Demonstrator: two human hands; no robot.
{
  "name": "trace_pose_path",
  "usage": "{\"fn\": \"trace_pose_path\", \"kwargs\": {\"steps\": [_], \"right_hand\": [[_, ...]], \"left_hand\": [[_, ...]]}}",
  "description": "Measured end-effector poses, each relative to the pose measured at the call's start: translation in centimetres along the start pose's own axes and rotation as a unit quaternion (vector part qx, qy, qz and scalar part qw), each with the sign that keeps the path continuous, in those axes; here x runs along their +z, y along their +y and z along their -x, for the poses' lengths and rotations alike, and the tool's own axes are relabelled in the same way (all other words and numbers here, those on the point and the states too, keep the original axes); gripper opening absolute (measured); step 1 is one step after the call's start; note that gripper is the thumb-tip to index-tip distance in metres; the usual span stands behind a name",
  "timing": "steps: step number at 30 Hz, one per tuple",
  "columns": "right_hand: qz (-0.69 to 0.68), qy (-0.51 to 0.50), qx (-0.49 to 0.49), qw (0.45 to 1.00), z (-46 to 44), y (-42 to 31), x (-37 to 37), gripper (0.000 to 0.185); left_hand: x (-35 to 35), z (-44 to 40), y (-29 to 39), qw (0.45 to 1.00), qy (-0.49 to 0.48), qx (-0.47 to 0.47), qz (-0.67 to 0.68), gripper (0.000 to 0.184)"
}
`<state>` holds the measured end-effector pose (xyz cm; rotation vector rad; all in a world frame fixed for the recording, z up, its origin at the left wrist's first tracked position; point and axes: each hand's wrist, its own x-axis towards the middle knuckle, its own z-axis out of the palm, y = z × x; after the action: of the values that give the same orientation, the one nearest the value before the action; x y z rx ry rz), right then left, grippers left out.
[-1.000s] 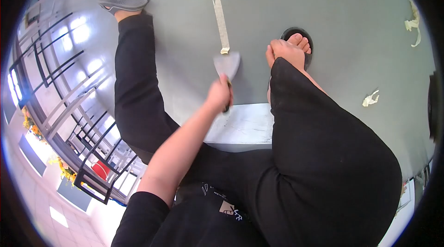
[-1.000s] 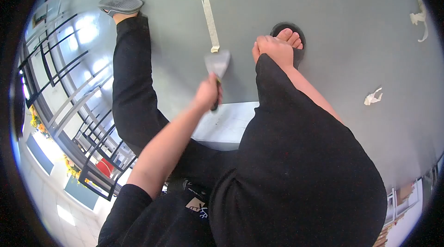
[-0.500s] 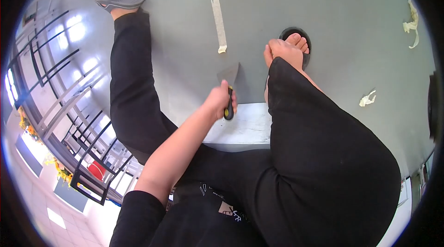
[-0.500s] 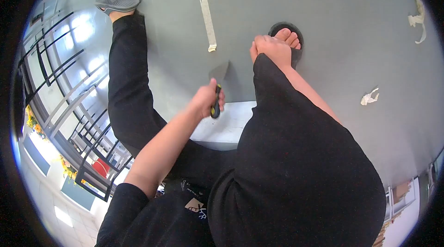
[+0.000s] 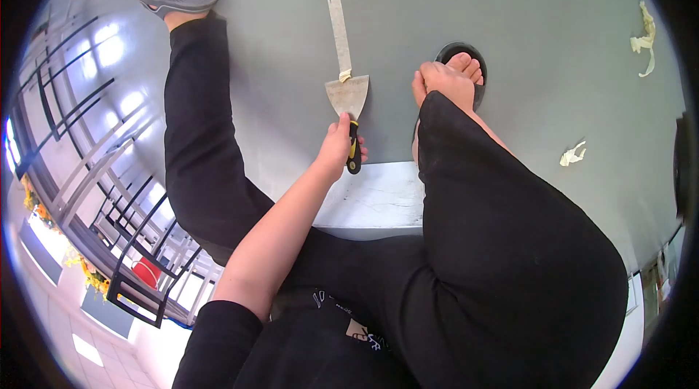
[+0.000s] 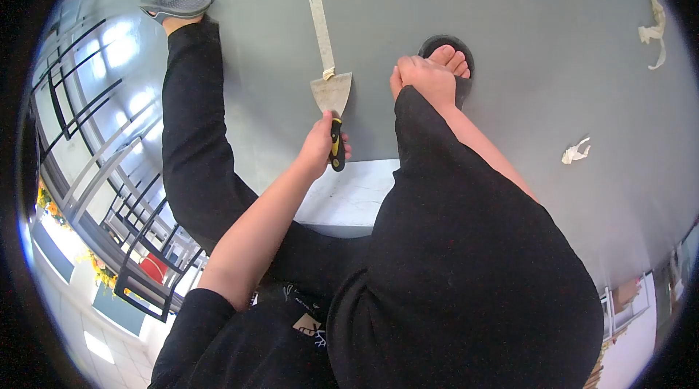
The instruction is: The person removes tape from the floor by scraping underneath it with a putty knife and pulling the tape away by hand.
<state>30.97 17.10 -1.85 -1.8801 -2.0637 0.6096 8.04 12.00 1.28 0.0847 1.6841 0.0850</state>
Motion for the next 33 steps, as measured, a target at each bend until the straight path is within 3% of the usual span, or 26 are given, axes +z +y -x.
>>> {"fn": "trace_pose_path", "kwargs": {"steps": [6, 9, 11, 12, 14, 15, 17, 19, 21, 22, 23, 25, 26, 28, 29, 30, 31, 33], "right_hand": [[-0.012, -0.008, 0.012, 1.000, -0.1, 0.2, 0.9, 0.021], [-0.013, -0.059, 0.036, 0.998, -0.2, 0.1, 0.1, 0.023], [-0.058, -0.200, 0.054, 0.977, -0.9, -0.1, -1.8, 0.029], [-0.056, -0.203, 0.055, 0.976, -1.6, -0.3, -3.0, 0.029], [-0.236, -0.380, 0.125, 0.886, -3.5, -0.5, -5.5, 0.042], [-0.236, -0.380, 0.126, 0.886, -4.1, -0.7, -6.1, 0.042], [-0.386, -0.454, 0.161, 0.786, -5.0, -1.4, -6.6, 0.053], [-0.446, -0.453, 0.136, 0.760, -5.7, -2.5, -6.9, 0.058], [-0.229, -0.483, 0.103, 0.839, -7.0, -3.5, -7.8, 0.055], [-0.218, -0.437, 0.110, 0.866, -6.8, -3.3, -7.0, 0.047], [-0.219, -0.437, 0.109, 0.866, -6.3, -3.0, -6.5, 0.047], [-0.246, -0.283, 0.126, 0.918, -5.5, -2.3, -5.9, 0.037], [-0.187, -0.353, 0.172, 0.901, -6.8, -3.2, -8.4, 0.035], [-0.198, -0.348, 0.156, 0.903, -5.7, -1.0, -7.0, 0.039], [-0.208, -0.343, 0.139, 0.905, -5.2, 0.1, -6.6, 0.042], [-0.185, -0.368, 0.125, 0.903, -5.2, 0.5, -6.8, 0.043], [-0.185, -0.367, 0.127, 0.903, -4.7, 0.8, -6.6, 0.043], [-0.050, -0.350, 0.058, 0.934, -3.3, 1.0, -6.0, 0.041]], "left_hand": [[1.5, 4.1, -1.3, 0.997, -0.053, -0.033, 0.046, 0.024], [3.3, 7.7, -0.1, 0.992, -0.105, -0.047, 0.057, 0.020], [4.2, 8.7, 1.4, 0.990, -0.111, -0.028, 0.078, 0.020], [4.6, 8.8, 2.1, 0.989, -0.116, -0.006, 0.096, 0.021], [5.2, 8.4, 3.9, 0.986, -0.092, 0.037, 0.133, 0.025], [5.5, 8.1, 4.8, 0.984, -0.079, 0.055, 0.150, 0.026], [5.8, 7.0, 5.7, 0.976, -0.098, 0.078, 0.177, 0.028], [6.4, 6.6, 6.1, 0.967, -0.115, 0.103, 0.203, 0.030], [6.8, 6.6, 6.5, 0.978, -0.065, 0.191, -0.055, 0.033], [6.2, 6.5, 6.8, 0.945, -0.072, 0.249, -0.201, 0.034], [5.1, 6.6, 7.1, 0.945, -0.071, 0.249, -0.202, 0.034], [2.1, 6.7, 8.0, 0.842, -0.154, 0.290, -0.428, 0.033], [0.3, 6.4, 8.6, 0.825, -0.118, 0.322, -0.449, 0.034], [-4.9, 5.6, 10.9, 0.762, 0.070, 0.381, -0.519, 0.033], [-8.2, 5.2, 12.6, 0.698, 0.150, 0.434, -0.550, 0.032], [-11.5, 5.3, 14.7, 0.585, 0.223, 0.508, -0.591, 0.031], [-14.5, 5.5, 16.2, 0.550, 0.288, 0.492, -0.610, 0.042], [-19.4, 5.8, 17.5, 0.482, 0.465, 0.346, -0.657, 0.063]]}}
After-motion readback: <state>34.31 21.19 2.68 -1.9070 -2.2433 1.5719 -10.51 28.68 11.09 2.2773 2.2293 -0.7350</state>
